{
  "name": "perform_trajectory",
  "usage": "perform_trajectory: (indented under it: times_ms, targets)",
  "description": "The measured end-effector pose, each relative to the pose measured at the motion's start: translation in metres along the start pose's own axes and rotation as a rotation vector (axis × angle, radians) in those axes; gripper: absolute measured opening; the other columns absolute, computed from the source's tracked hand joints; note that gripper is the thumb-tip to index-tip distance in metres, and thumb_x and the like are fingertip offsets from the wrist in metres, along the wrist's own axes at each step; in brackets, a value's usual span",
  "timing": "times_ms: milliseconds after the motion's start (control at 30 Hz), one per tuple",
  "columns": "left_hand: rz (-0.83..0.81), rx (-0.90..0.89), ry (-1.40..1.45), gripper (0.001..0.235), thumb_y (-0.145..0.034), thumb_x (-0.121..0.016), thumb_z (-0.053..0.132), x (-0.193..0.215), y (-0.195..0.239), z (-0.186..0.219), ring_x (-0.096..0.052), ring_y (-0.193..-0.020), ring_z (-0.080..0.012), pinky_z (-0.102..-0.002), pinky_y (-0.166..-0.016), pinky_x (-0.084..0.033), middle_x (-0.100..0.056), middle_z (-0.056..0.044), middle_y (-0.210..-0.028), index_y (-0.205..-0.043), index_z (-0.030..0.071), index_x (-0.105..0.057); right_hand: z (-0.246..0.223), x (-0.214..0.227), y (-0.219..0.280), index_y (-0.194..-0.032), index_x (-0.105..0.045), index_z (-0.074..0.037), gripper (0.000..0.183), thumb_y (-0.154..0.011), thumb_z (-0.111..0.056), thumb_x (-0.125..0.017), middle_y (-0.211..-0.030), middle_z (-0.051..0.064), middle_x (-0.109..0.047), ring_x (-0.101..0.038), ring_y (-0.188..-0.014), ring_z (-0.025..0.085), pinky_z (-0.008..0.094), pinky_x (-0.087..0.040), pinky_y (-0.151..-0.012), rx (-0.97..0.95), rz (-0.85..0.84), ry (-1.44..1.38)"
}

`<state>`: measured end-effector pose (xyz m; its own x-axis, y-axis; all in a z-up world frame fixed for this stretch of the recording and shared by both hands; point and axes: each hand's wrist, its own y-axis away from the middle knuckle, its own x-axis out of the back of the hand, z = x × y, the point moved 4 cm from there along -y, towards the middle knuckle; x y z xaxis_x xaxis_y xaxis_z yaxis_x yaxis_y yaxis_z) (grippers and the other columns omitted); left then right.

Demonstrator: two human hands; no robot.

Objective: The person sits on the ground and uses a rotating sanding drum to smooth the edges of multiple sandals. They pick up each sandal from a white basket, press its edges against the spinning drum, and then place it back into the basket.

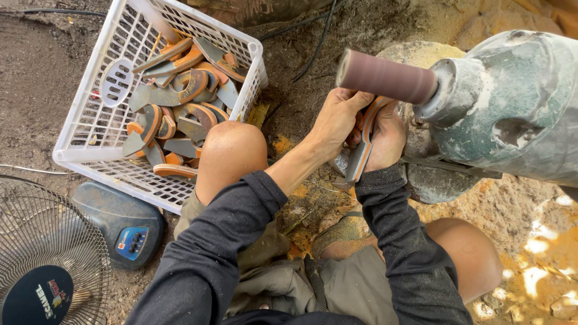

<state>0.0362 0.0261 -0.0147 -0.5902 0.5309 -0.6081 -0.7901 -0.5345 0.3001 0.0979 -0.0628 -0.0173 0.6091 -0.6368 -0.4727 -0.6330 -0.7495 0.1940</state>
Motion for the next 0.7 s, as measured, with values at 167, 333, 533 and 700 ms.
perform_trajectory:
  times_ms: [167, 333, 533, 700]
  targets:
    - [0.066, 0.009, -0.025, 0.026, -0.103, -0.06, 0.022, -0.001, -0.01, 0.003, -0.045, -0.035, -0.0049, -0.022, -0.03, -0.035, -0.054, 0.002, -0.054, -0.084, 0.006, -0.067, 0.006, 0.011, -0.015, -0.099, -0.056, -0.005, 0.049, -0.11, -0.052, -0.049, -0.077, 0.004, -0.055, -0.051, -0.057, 0.014, 0.028, -0.042, -0.051, 0.006, 0.008, 0.029]
    - [0.037, -0.021, -0.085, 0.024, -0.105, -0.06, 0.024, -0.001, -0.005, 0.006, -0.046, -0.036, -0.0052, -0.022, -0.032, -0.038, -0.057, 0.0, -0.057, -0.092, 0.006, -0.07, 0.003, 0.009, -0.015, -0.098, -0.055, -0.005, 0.049, -0.112, -0.052, -0.048, -0.077, 0.005, -0.055, -0.052, -0.057, 0.015, 0.029, -0.043, -0.052, 0.035, -0.059, 0.018]
    - [-0.091, -0.019, 0.038, 0.035, -0.106, -0.059, 0.032, -0.002, 0.016, 0.004, -0.05, -0.042, -0.003, -0.02, -0.034, -0.039, -0.065, 0.002, -0.071, -0.122, 0.003, -0.069, 0.004, -0.003, 0.018, -0.103, -0.056, -0.004, 0.049, -0.11, -0.051, -0.048, -0.078, 0.006, -0.054, -0.051, -0.058, 0.015, 0.03, -0.043, -0.052, 0.052, -0.075, -0.052]
    - [-0.244, -0.064, -0.024, 0.047, -0.106, -0.06, 0.034, -0.004, 0.045, 0.007, -0.055, -0.05, -0.0027, -0.019, -0.041, -0.045, -0.068, 0.001, -0.078, -0.142, 0.005, -0.061, 0.0, -0.004, 0.053, -0.108, -0.055, -0.004, 0.039, -0.109, -0.043, -0.053, -0.08, 0.008, -0.054, -0.05, -0.061, 0.017, 0.032, -0.043, -0.054, 0.087, -0.012, -0.05]
